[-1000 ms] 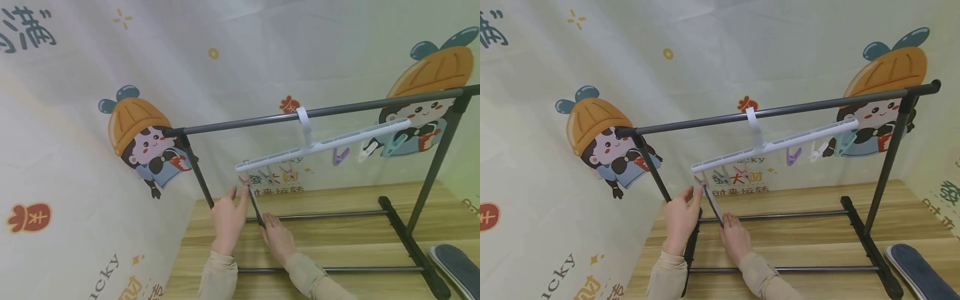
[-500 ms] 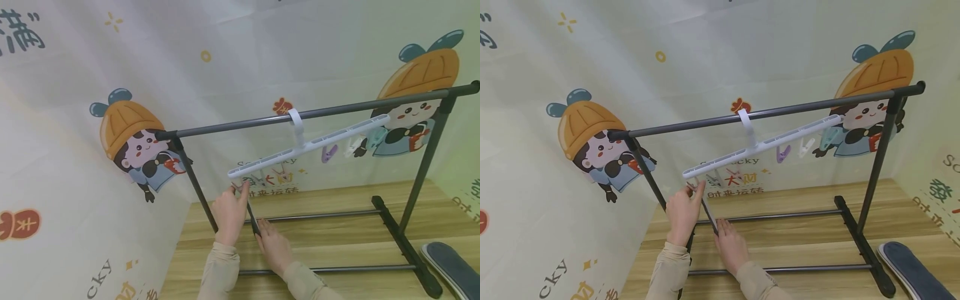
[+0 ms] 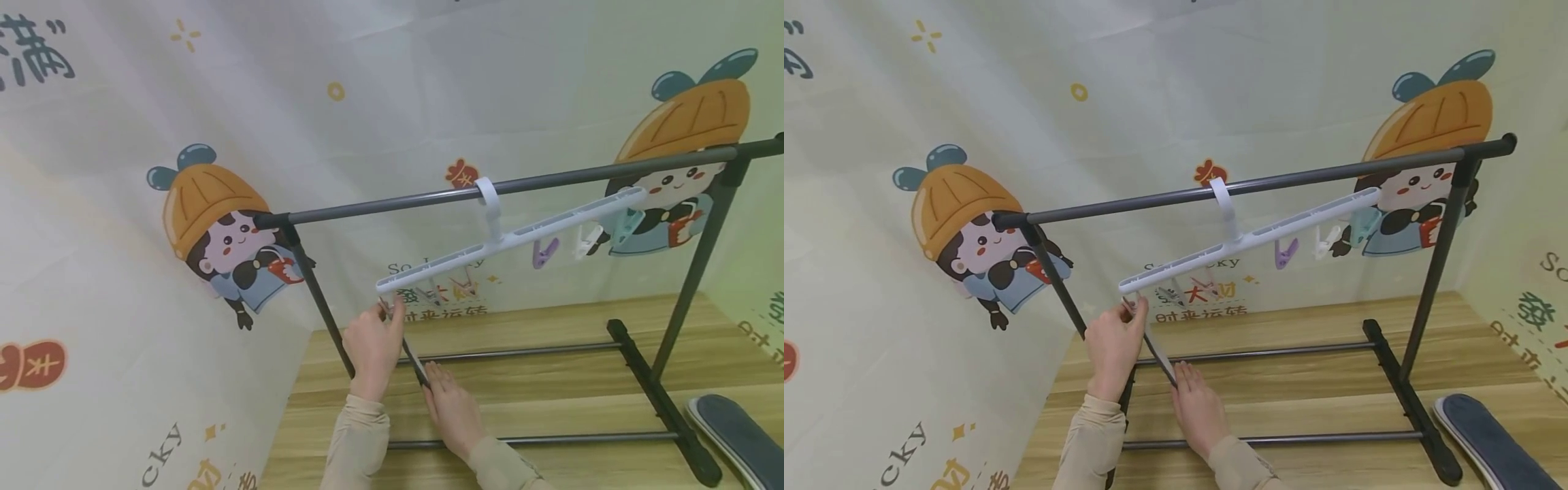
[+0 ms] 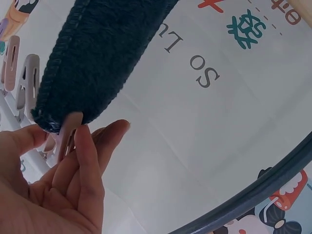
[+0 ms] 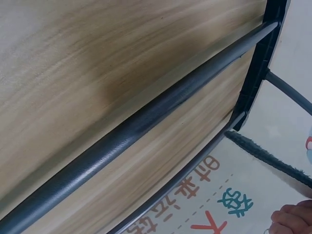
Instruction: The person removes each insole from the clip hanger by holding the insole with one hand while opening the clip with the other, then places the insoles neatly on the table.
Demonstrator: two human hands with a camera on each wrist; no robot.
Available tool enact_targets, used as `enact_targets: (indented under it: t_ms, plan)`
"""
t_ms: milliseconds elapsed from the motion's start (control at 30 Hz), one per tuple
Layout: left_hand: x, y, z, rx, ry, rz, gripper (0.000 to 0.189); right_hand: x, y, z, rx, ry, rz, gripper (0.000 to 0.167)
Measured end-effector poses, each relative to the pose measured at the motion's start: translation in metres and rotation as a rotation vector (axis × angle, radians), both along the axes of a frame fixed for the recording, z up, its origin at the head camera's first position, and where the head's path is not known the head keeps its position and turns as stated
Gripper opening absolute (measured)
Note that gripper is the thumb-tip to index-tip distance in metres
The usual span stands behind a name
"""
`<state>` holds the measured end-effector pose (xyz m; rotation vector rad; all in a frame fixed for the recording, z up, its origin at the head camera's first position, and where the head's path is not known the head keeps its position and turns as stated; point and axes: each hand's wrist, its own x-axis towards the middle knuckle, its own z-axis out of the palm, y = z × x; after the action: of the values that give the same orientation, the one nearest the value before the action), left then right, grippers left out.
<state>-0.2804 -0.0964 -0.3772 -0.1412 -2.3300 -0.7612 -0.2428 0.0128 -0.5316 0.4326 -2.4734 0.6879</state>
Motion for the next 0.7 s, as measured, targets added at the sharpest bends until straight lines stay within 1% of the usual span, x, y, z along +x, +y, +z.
enact_targets:
  t_ms: [167,300,400,533,700]
  plan:
    - [-0.002,0.001,-0.001,0.012,0.043,-0.021,0.052,0.002,0.004,-0.001,-0.019,0.003,-0.005,0.038]
    - [-0.003,0.001,-0.001,0.026,0.076,-0.022,0.053,0.006,0.006,-0.002,-0.028,-0.002,-0.02,0.037]
    - [-0.003,0.0,-0.001,0.033,0.081,-0.021,0.054,0.011,0.009,-0.003,-0.047,-0.033,-0.022,0.037]
    - [-0.004,-0.001,-0.001,0.051,0.068,-0.022,0.052,0.02,0.016,-0.005,-0.098,-0.092,-0.015,0.036]
    - [-0.003,-0.005,-0.003,0.068,0.055,-0.003,0.048,0.032,0.03,-0.004,-0.126,-0.173,-0.051,0.036]
